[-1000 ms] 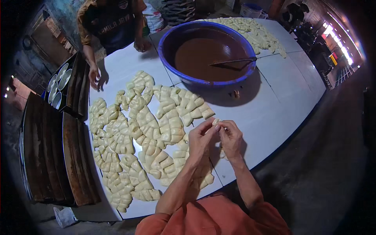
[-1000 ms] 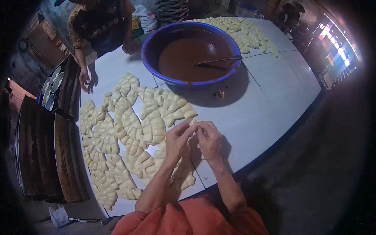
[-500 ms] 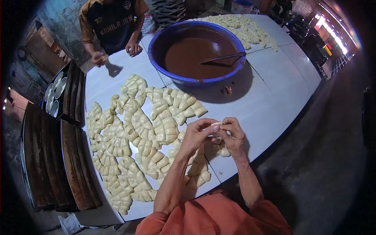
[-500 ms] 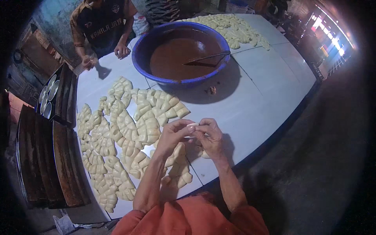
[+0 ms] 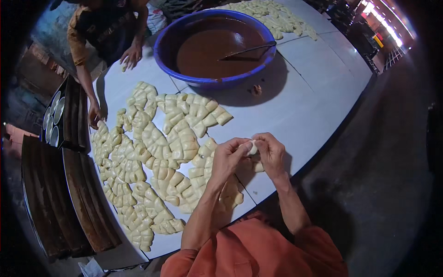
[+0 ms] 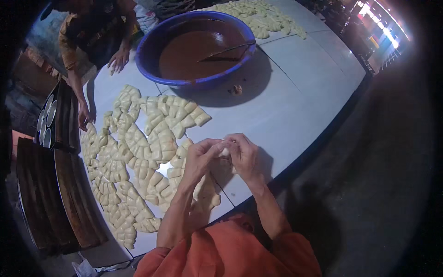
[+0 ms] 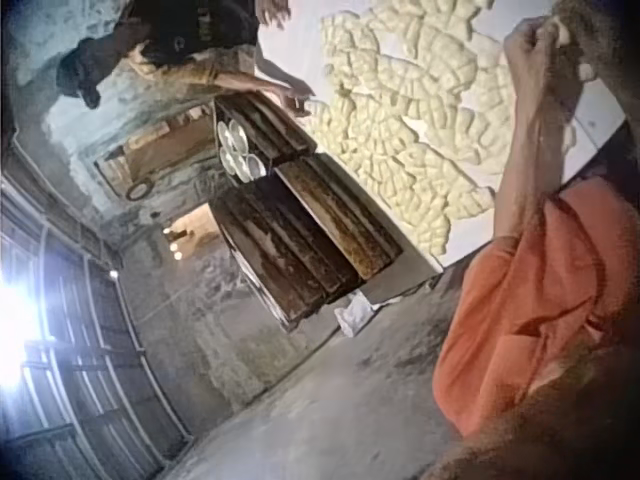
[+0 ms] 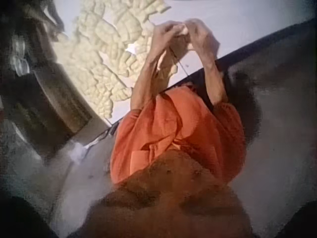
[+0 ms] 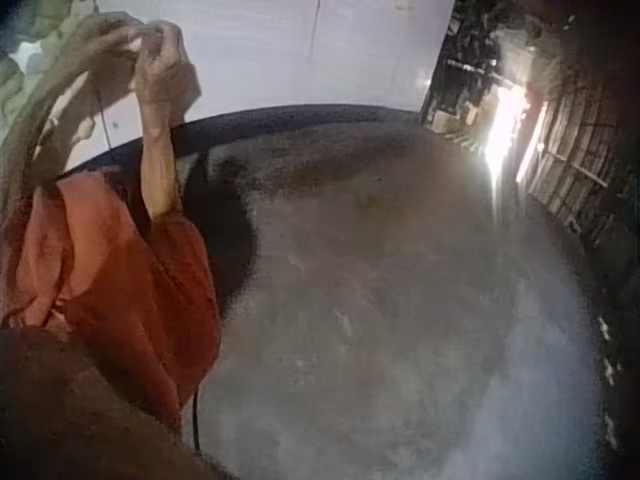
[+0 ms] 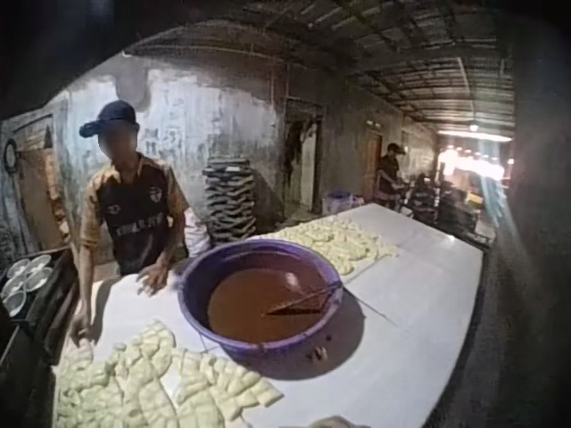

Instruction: The person prepares pastries by hand by scooping a chocolate filling into pieces of dough, rolling and pinching them closed, and placing the filled dough units into round baking pans on a stacked rack.

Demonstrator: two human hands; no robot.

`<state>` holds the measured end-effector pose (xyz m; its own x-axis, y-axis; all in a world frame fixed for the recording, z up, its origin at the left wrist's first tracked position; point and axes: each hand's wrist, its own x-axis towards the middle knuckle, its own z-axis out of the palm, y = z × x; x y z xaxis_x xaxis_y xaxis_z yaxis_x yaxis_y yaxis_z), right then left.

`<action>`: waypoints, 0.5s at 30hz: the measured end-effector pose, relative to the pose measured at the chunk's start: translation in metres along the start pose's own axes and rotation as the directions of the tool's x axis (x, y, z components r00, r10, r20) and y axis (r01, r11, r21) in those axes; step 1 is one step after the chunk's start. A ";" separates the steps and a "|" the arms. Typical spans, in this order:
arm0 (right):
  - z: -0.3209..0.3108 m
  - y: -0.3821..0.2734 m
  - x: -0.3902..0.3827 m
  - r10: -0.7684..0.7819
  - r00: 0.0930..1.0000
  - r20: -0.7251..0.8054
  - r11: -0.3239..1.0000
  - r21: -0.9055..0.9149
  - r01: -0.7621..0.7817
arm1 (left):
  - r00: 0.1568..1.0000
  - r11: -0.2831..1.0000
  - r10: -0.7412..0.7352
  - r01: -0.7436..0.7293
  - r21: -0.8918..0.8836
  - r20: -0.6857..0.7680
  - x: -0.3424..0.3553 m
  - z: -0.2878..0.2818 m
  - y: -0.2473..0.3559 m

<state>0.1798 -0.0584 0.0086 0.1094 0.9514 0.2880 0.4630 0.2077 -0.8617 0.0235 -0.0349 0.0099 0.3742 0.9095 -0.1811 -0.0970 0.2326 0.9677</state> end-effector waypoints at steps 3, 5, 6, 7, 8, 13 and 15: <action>-0.019 -0.015 -0.010 0.008 0.993 0.119 1.000 -0.030 -0.004 | 0.997 0.998 -0.070 0.070 0.001 -0.024 -0.002 0.004 -0.002; -0.033 0.007 -0.024 -0.005 0.988 0.152 0.995 0.101 -0.011 | 0.984 0.986 -0.169 0.170 -0.004 0.046 -0.004 0.015 0.003; -0.041 0.016 -0.029 0.147 0.975 0.169 0.964 0.196 -0.179 | 0.976 0.975 -0.218 0.217 -0.055 -0.006 -0.008 0.023 0.010; -0.054 0.023 -0.033 0.156 0.975 0.158 0.965 0.188 -0.185 | 0.975 0.973 -0.222 0.222 -0.056 0.010 -0.008 0.024 0.007; -0.065 0.033 -0.034 0.295 0.939 0.179 0.932 0.162 -0.324 | 0.991 0.981 -0.124 0.130 0.144 -0.051 -0.008 0.019 0.001; -0.093 0.056 -0.032 0.497 0.750 0.436 0.804 0.094 -0.588 | 0.996 0.788 -0.060 0.010 0.616 0.061 -0.012 -0.011 -0.018; -0.076 0.054 -0.029 0.499 0.752 0.430 0.843 -0.040 -0.536 | 0.992 0.702 -0.047 -0.052 0.710 0.120 -0.011 -0.008 -0.026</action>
<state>0.2687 -0.0920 -0.0144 -0.0649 0.9173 -0.3928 0.3672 -0.3441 -0.8642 0.0146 -0.0480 -0.0150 0.4861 0.8497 -0.2043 0.5670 -0.1288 0.8136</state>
